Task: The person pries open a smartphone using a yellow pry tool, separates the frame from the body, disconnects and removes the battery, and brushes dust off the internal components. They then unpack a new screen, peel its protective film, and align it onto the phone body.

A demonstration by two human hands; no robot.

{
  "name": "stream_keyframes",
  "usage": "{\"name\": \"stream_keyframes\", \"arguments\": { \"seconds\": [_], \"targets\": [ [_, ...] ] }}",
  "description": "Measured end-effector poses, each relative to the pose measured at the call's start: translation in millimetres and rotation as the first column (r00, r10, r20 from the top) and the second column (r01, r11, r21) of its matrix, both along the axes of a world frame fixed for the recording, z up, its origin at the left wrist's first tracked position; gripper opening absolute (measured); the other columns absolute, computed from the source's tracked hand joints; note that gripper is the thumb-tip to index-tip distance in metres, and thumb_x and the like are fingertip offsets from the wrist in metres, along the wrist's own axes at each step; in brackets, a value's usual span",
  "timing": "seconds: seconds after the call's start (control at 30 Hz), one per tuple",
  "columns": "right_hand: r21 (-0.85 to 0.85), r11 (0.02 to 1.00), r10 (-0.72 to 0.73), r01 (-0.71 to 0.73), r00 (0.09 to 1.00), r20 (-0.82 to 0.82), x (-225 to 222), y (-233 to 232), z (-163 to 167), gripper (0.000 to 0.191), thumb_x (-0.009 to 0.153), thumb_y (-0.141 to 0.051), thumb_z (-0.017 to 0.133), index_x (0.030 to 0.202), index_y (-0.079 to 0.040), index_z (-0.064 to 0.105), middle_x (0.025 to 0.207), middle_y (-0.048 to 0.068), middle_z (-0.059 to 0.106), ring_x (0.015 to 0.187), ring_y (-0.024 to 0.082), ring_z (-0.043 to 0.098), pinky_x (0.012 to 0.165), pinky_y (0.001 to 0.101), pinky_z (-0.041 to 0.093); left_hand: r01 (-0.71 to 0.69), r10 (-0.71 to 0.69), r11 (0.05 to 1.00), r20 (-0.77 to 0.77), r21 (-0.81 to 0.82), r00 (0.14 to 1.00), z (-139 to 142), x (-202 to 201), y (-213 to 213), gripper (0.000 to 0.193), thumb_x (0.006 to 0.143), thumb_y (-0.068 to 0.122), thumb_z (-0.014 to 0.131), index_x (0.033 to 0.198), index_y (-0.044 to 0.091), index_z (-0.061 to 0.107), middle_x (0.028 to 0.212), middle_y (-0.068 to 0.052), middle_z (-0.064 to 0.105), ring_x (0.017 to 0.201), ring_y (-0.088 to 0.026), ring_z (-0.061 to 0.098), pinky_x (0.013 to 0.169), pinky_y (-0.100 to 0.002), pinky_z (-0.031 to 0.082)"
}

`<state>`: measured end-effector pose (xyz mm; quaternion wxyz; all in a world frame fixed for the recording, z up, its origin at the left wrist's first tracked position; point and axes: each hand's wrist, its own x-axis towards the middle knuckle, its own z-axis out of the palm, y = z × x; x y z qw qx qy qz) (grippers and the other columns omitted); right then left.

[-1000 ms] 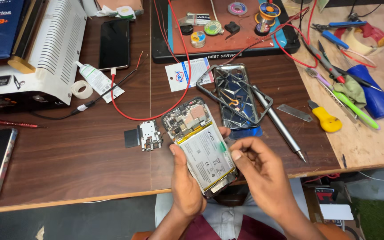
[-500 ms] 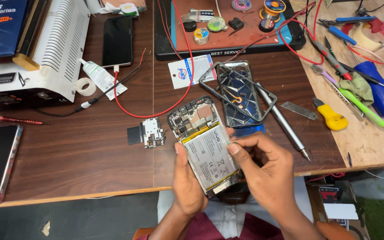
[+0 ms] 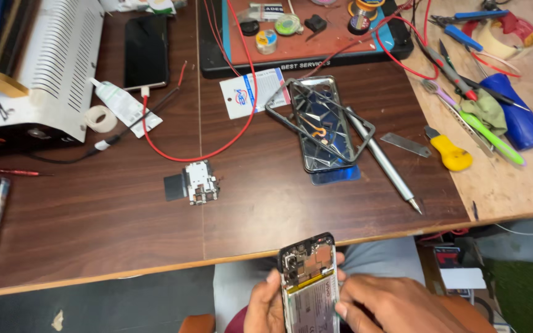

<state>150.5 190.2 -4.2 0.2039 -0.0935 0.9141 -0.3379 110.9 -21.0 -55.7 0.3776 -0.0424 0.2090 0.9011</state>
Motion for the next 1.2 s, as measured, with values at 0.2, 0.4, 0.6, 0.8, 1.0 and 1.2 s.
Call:
{"name": "stream_keyframes", "arguments": {
  "seconds": [0.2, 0.4, 0.6, 0.8, 1.0, 1.2],
  "targets": [
    [0.133, 0.990, -0.003, -0.037, 0.958, 0.285, 12, -1, -6, 0.026, 0.103, -0.036, 0.053, 0.105, -0.014, 0.066, 0.094, 0.013, 0.074, 0.093, 0.034, 0.072, 0.079, 0.0496, 0.052, 0.039, -0.038, 0.996, -0.009, 0.086, 0.999, -18, 2, 12, 0.085, 0.102, 0.060, 0.029, 0.141, -0.011, 0.053, 0.130, -0.025, 0.062, 0.116, -0.030, 0.065, 0.102, -0.043, 0.054],
    [0.236, 0.970, -0.128, 0.057, 0.947, 0.295, 13, -10, 7, 0.043, 0.093, -0.053, 0.069, 0.086, -0.011, 0.069, 0.078, 0.009, 0.074, 0.078, 0.028, 0.077, 0.073, 0.0431, 0.058, 0.086, -0.083, 0.996, 0.095, -0.023, 0.992, -18, 2, 24, 0.077, 0.097, 0.057, 0.032, 0.138, -0.003, 0.055, 0.129, -0.016, 0.068, 0.109, -0.024, 0.065, 0.094, -0.040, 0.056],
    [0.130, 0.977, -0.205, 0.170, 0.917, 0.342, 14, -8, 7, 0.033, 0.090, -0.037, 0.065, 0.082, -0.005, 0.067, 0.066, 0.016, 0.070, 0.063, 0.032, 0.072, 0.065, 0.0433, 0.055, 0.162, -0.163, 0.986, -0.002, -0.036, 0.987, -12, 2, 22, 0.078, 0.103, 0.056, 0.034, 0.149, -0.004, 0.053, 0.122, -0.017, 0.063, 0.113, -0.023, 0.062, 0.099, -0.038, 0.054],
    [0.041, 0.998, -0.063, 0.056, 0.976, 0.206, 20, -4, -4, 0.031, 0.099, -0.031, 0.063, 0.084, -0.005, 0.072, 0.068, 0.014, 0.069, 0.062, 0.027, 0.067, 0.063, 0.0426, 0.051, 0.179, -0.178, 0.984, 0.027, -0.023, 0.984, -2, -6, 19, 0.084, 0.092, 0.057, 0.027, 0.140, -0.006, 0.052, 0.127, -0.011, 0.070, 0.113, -0.021, 0.064, 0.102, -0.037, 0.053],
    [-0.306, 0.950, 0.000, 0.068, 0.976, 0.216, 35, 8, -18, 0.033, 0.104, -0.029, 0.058, 0.083, -0.003, 0.061, 0.072, 0.010, 0.065, 0.069, 0.021, 0.069, 0.068, 0.0372, 0.051, 0.306, -0.311, 0.948, 0.046, 0.087, 0.949, -5, -9, 16, 0.096, 0.095, 0.074, 0.026, 0.138, -0.006, 0.057, 0.109, -0.016, 0.067, 0.102, -0.025, 0.069, 0.095, -0.038, 0.057],
    [-0.230, 0.967, -0.031, 0.110, 0.945, 0.325, 73, 22, -41, 0.045, 0.102, -0.035, 0.063, 0.072, -0.003, 0.056, 0.067, 0.007, 0.064, 0.067, 0.017, 0.071, 0.067, 0.0350, 0.052, 0.365, -0.367, 0.930, 0.090, 0.041, 0.926, -4, 8, 22, 0.094, 0.096, 0.072, 0.032, 0.128, -0.010, 0.064, 0.096, -0.018, 0.071, 0.088, -0.025, 0.071, 0.082, -0.038, 0.058]
  ]
}}
